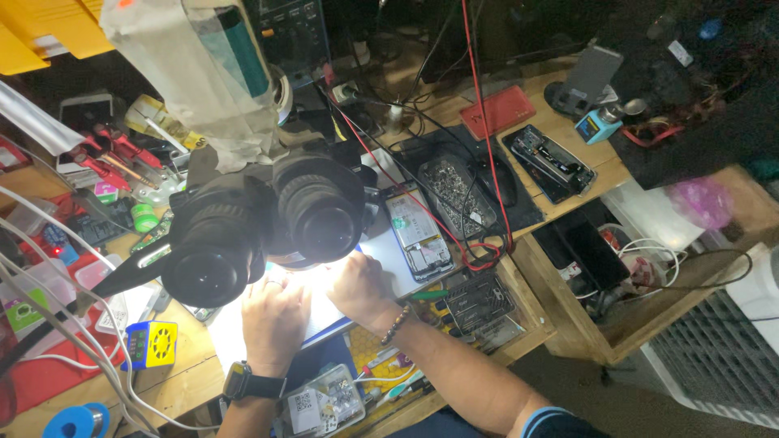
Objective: The person sits at a workbench and uses tweezers to pick small electronic components from a plastic container. They place the components onto a white surface under a microscope and continue to manipulate them with the tweezers.
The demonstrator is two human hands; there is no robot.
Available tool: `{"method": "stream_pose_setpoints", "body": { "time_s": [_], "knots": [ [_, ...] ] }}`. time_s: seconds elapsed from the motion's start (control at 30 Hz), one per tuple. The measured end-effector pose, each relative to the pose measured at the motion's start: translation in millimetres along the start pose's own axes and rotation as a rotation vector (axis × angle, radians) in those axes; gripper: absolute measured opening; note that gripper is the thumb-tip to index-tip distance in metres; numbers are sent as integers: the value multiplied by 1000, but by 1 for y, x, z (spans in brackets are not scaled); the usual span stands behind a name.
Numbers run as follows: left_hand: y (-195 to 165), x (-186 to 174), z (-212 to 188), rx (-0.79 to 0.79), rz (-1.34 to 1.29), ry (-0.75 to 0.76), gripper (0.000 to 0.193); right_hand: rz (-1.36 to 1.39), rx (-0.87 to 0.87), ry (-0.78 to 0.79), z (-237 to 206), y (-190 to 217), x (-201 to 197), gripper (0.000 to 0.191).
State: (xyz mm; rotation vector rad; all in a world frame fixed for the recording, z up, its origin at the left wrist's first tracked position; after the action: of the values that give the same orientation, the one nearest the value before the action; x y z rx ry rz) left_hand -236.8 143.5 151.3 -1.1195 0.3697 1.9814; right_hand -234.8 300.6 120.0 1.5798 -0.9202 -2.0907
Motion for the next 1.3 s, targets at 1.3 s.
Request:
{"method": "stream_pose_setpoints", "body": {
  "time_s": [1.3],
  "knots": [
    [-3,-1,2,-24,1,44,17,16,38,-8,-5,3,-9,14]
  ]
}}
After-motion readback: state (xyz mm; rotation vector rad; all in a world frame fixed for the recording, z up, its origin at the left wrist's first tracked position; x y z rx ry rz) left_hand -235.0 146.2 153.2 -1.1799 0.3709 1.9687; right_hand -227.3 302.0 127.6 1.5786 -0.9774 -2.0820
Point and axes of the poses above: each hand's wrist, its own z-axis towards the middle knuckle, its own x-axis out of the palm, y = z × x, the point moved 3 cm from there along z, towards the middle knuckle, and after that the axes turned 14 degrees about x, right-handed, at the moved point
